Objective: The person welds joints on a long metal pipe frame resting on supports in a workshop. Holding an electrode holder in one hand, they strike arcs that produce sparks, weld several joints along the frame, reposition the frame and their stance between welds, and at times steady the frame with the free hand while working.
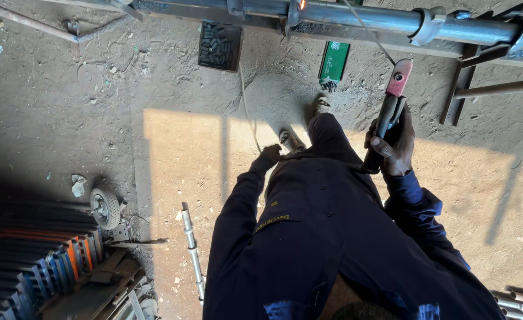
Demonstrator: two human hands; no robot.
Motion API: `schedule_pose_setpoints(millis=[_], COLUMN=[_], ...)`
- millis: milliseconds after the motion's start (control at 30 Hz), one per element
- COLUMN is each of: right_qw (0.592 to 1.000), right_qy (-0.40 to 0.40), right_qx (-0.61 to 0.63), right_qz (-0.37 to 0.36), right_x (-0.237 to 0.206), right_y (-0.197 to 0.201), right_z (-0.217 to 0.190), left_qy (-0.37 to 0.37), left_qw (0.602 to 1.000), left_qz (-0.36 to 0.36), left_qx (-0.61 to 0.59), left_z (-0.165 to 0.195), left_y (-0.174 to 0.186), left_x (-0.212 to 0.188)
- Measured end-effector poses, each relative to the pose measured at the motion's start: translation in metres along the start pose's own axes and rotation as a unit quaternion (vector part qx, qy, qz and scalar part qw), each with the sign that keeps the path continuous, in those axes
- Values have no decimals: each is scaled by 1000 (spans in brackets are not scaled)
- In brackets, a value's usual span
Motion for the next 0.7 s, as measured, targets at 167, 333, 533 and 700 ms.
schedule_pose_setpoints(millis=[167,333,533,700], right_qw=[998,997,993,991], right_qy=[-9,-10,-15,-14], right_qx=[54,3,-30,-33], right_qz=[-24,-79,-111,-127], right_x=[29,69,115,138], right_y=[1,9,35,68], right_z=[0,9,14,20], left_qy=[-152,-108,-22,-29], left_qw=[947,907,899,878], left_qz=[282,383,316,255], left_qx=[-20,139,301,405], left_z=[9,42,101,125], left_y=[95,222,330,364], left_x=[37,71,135,171])
Point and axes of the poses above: each hand's wrist, its own x-axis towards the middle knuckle, its own y-axis out of the back of the hand, z = x × y, the point moved 1 cm from there along x, towards the middle knuckle, and after that the axes turned 10 degrees about -z, right-handed, at the moved point
